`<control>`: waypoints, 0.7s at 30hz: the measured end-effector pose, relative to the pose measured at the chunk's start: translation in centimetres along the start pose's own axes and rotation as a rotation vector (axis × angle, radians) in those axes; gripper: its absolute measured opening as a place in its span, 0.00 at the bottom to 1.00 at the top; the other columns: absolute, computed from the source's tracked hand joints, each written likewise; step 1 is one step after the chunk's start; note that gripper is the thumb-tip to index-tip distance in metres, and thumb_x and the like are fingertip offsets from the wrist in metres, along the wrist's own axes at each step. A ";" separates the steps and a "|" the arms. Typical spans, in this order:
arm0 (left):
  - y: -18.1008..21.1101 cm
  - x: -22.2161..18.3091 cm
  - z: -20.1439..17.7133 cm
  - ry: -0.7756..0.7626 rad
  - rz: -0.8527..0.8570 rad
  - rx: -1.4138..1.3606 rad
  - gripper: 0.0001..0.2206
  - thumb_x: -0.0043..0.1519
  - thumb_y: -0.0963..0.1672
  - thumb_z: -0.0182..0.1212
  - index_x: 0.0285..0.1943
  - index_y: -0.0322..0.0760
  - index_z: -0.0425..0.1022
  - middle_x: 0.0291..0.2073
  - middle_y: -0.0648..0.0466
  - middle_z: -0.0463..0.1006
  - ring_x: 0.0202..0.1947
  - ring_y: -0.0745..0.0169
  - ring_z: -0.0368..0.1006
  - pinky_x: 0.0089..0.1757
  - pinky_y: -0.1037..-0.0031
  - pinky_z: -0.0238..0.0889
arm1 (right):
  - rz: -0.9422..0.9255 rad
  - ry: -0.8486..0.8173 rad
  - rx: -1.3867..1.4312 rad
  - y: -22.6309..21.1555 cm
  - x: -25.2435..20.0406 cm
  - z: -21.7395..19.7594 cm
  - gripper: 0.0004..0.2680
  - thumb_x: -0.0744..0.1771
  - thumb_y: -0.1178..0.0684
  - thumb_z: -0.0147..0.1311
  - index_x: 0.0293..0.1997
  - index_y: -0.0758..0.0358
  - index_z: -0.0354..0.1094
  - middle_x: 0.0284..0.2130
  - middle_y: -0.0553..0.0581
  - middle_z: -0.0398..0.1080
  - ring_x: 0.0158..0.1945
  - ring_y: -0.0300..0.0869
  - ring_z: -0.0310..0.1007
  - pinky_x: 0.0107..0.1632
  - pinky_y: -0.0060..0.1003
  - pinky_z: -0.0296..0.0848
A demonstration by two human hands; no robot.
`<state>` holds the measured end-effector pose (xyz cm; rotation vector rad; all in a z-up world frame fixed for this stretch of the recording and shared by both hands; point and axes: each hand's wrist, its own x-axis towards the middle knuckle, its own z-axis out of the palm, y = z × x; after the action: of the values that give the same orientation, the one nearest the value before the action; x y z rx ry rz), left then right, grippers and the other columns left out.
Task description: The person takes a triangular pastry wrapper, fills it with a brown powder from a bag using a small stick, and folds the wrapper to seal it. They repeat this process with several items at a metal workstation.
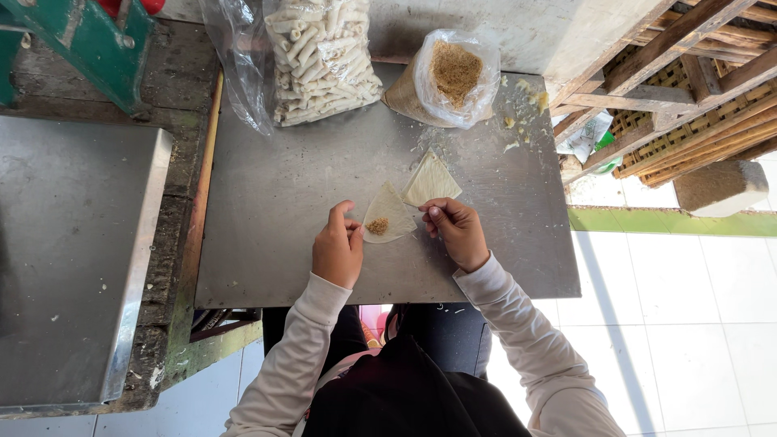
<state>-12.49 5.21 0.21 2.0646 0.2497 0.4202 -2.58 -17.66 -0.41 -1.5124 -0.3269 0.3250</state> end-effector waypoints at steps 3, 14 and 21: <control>0.3 -0.1 0.2 -0.001 0.003 -0.005 0.18 0.61 0.38 0.63 0.60 0.33 0.66 0.35 0.48 0.84 0.33 0.54 0.82 0.36 0.67 0.73 | -0.015 0.028 -0.026 0.1 -0.5 -0.8 0.06 0.71 0.57 0.51 0.46 0.67 0.75 0.32 0.51 0.73 0.33 0.33 0.70 0.37 0.28 0.72; 1.4 0.1 1.0 0.036 0.048 -0.036 0.15 0.66 0.43 0.62 0.59 0.34 0.68 0.35 0.46 0.83 0.35 0.51 0.82 0.37 0.65 0.74 | -0.106 0.176 -0.060 -3.4 -0.1 -3.2 0.08 0.72 0.55 0.49 0.45 0.68 0.74 0.31 0.54 0.73 0.31 0.36 0.69 0.35 0.31 0.71; 1.4 0.1 1.2 -0.012 0.037 0.010 0.14 0.67 0.40 0.57 0.61 0.35 0.67 0.36 0.49 0.83 0.33 0.51 0.81 0.36 0.65 0.73 | -0.347 0.423 0.192 -8.4 11.0 -5.6 0.11 0.73 0.52 0.46 0.48 0.70 0.72 0.33 0.54 0.72 0.32 0.37 0.68 0.36 0.33 0.71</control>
<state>-11.91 3.58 0.90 2.0838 0.2072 0.4292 9.80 -18.57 7.88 -1.2684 -0.2076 -0.2322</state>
